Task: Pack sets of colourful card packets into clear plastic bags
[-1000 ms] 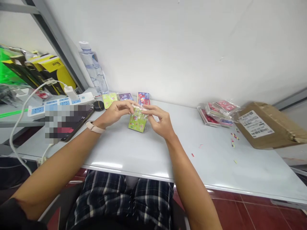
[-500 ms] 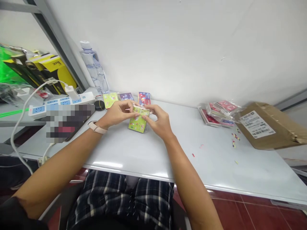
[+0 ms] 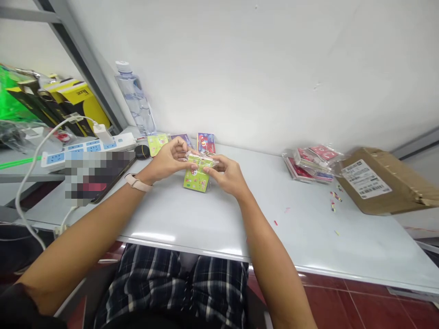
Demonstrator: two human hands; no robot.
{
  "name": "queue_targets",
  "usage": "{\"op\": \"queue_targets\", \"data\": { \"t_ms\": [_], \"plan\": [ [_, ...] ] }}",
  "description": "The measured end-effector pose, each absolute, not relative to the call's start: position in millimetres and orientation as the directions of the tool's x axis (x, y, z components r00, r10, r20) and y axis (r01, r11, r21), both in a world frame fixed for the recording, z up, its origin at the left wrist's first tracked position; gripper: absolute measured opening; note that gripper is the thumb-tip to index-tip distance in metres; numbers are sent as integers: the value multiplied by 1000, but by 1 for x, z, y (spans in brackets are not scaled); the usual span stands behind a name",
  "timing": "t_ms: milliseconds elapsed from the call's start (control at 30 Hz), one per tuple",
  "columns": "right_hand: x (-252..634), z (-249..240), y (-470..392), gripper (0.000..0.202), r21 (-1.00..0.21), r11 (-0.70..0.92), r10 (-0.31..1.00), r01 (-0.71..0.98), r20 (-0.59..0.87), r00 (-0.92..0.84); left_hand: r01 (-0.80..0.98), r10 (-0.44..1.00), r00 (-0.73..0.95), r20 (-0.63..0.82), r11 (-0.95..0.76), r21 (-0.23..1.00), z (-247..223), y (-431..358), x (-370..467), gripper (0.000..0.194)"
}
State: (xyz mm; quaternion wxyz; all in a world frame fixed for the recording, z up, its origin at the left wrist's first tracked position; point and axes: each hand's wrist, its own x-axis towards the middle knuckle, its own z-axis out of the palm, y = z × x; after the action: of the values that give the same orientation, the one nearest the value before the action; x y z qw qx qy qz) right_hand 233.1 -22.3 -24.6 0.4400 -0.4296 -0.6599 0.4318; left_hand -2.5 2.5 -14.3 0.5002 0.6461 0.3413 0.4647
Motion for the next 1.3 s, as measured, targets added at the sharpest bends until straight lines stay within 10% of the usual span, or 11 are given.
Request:
{"op": "queue_targets", "data": {
  "t_ms": [600, 1300],
  "plan": [
    [224, -31, -13, 49, -925, 7, 1000, -380, 1, 15, 11, 934, 354, 50, -57, 998, -19, 2, -3, 61],
    [226, -31, -18, 49, -998, -7, 993, -67, 0, -115, -162, 950, -311, -31, -21, 987, -7, 25, -23, 42]
  ]
}}
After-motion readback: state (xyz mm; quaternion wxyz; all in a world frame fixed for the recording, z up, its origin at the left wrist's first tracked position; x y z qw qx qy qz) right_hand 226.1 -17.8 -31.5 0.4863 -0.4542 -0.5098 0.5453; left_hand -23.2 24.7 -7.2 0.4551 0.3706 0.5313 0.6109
